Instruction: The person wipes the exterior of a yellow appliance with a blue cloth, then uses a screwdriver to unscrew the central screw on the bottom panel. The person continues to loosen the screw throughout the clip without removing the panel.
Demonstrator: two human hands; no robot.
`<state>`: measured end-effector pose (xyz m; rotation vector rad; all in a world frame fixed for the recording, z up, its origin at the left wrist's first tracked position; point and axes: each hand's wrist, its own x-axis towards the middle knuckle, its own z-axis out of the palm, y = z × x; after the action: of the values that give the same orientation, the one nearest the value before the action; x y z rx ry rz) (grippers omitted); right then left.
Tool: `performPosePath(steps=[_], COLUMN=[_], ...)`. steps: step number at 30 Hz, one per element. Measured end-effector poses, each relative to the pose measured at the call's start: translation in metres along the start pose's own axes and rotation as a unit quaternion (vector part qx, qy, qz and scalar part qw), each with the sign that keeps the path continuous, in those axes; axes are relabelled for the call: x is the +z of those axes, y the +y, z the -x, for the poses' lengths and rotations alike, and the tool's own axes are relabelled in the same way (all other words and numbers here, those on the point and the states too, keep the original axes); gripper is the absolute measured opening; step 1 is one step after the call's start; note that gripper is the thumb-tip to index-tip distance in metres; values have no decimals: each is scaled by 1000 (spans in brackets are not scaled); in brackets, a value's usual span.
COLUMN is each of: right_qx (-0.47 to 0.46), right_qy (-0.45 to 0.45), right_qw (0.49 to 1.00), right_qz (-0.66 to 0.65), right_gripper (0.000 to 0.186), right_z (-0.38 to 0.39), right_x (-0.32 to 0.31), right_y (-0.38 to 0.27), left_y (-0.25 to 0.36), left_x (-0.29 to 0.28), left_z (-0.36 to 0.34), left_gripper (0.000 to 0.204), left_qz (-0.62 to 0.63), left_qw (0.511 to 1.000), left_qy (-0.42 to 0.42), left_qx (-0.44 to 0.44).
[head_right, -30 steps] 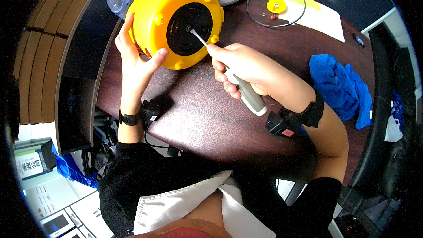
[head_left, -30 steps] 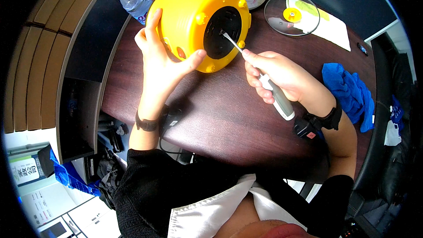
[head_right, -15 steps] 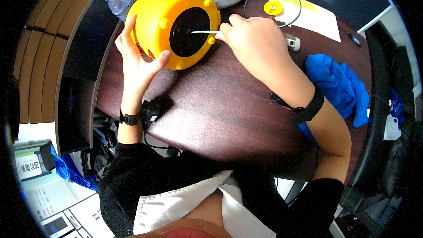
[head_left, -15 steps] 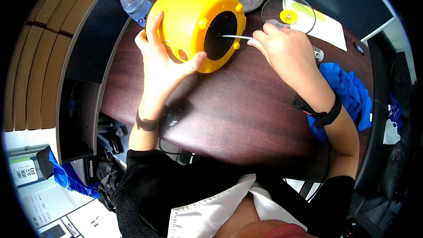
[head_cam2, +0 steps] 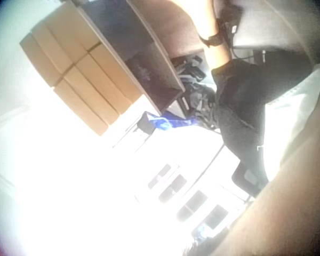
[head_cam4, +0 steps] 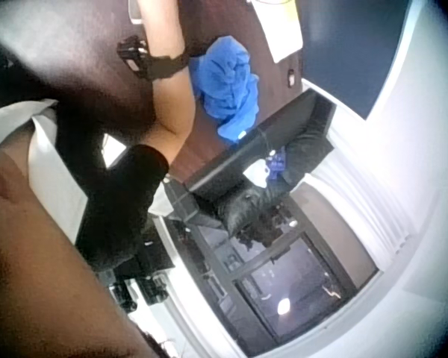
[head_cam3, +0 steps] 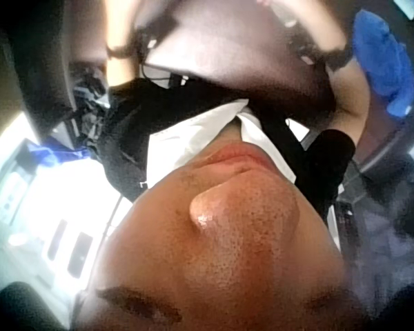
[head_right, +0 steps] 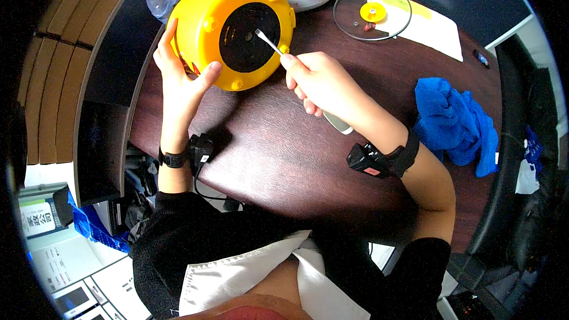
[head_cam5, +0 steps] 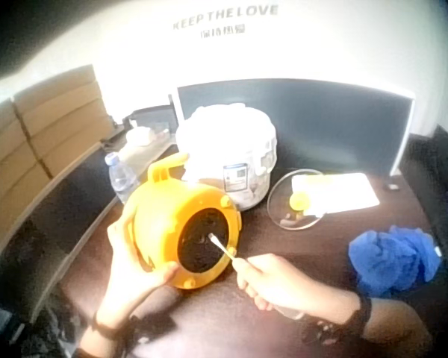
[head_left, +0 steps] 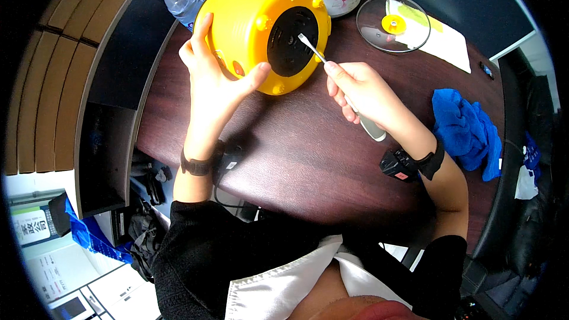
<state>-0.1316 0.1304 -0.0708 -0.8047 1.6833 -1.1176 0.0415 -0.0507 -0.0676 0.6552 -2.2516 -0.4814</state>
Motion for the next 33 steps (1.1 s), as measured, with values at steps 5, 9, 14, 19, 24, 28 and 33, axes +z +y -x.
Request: performPosePath(steps=[5,9,14,19,24,28,33], right_qx=[4,-16,-18,-291,-393,-477,-192], right_qy=[-19,-17,15,222,266,291,139], right_qw=[1000,1000,998,793,638,649,962], right_qz=[7,20,60,487,607,517,135], right_gripper=[45,45,43,28,19,19,33], right_z=[0,-1,3,-5,-3,-5,-9], right_x=[5,6,9,3,-26,-29,-17], right_y=[-1,1,-2,3,-20,-18,0], left_y=[0,0,0,-1,-1,0,-1], left_x=[0,0,1,2,2,1,1], left_z=[0,1,1,2,2,1,0], left_gripper=[108,108,108,109,108,108,109], left_qz=[3,0,-4,5,-5,2,5], left_qw=[1000,1000,1000,1000,1000,1000,1000], left_qy=[0,-4,-3,1,6,1,-1], left_qx=[3,6,9,-4,11,5,-3])
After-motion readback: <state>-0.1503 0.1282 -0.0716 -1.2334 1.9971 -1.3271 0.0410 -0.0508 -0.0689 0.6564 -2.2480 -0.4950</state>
